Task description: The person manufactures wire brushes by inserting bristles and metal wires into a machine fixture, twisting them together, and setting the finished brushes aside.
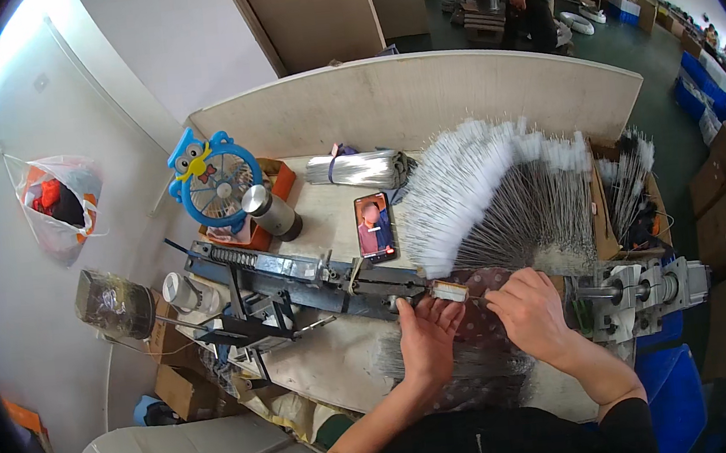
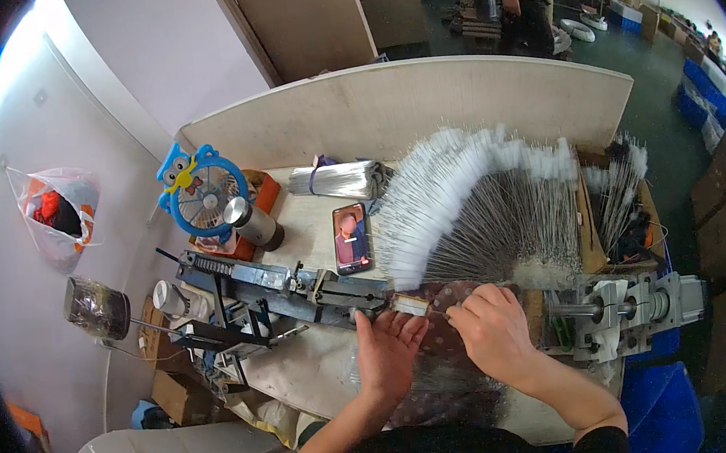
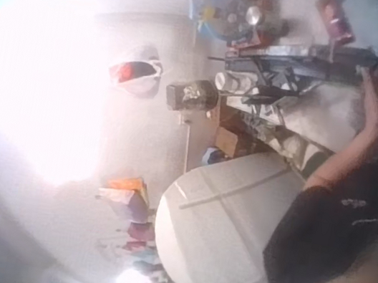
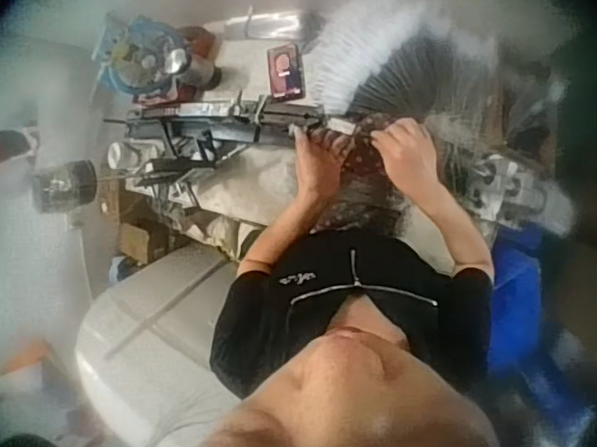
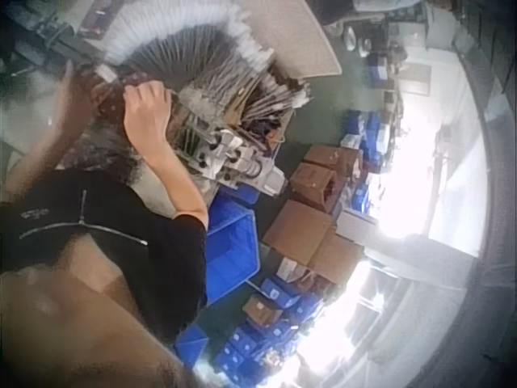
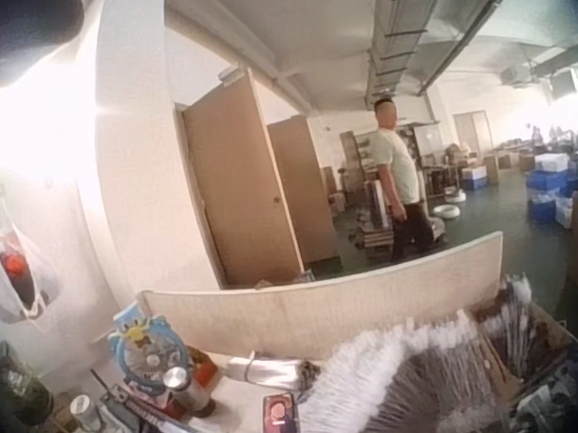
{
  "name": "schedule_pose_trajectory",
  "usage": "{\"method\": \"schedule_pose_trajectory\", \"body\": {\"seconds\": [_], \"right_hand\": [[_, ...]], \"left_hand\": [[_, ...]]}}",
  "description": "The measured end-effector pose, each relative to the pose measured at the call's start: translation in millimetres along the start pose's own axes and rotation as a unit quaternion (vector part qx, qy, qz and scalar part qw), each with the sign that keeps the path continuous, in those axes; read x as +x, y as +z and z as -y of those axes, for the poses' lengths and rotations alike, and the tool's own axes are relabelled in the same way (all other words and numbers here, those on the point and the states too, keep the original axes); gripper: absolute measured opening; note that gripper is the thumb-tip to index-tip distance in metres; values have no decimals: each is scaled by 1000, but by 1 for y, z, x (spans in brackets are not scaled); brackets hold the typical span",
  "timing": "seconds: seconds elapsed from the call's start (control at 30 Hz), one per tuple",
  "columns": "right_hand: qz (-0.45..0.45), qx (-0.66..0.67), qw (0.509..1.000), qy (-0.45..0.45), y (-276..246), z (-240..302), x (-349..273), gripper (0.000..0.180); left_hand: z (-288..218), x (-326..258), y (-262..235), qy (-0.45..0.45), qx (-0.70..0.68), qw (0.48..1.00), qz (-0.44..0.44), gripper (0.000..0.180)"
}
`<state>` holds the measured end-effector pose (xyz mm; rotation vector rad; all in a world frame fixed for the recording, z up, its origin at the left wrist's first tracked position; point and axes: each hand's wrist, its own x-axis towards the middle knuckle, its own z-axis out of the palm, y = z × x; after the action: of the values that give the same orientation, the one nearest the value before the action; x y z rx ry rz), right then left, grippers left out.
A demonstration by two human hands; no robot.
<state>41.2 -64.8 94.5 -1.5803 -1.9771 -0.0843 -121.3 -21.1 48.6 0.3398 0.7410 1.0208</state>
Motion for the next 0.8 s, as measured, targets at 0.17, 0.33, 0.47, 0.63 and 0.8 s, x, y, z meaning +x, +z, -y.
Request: {"method": "schedule_pose_trajectory", "body": {"seconds": [0.17,0.33,0.47,0.63,0.8], "right_hand": [[-28,36,999,4,-16,6,-11,12],[286,76,952,78,-9,8,-104,22],[431,50,895,105,25,-7,-143,27],[416,77,900,109,16,-1,-130,24],[505,26,858,92,13,-1,-126,22]], "left_hand": [[2,-3,-1,-4,57,998,2,73],[1,-22,-15,-20,197,980,0,45],[-37,-26,-92,84,227,967,-78,33],[-125,-37,-277,216,-48,905,-363,46],[-200,-52,-315,294,113,806,-501,37]]}}
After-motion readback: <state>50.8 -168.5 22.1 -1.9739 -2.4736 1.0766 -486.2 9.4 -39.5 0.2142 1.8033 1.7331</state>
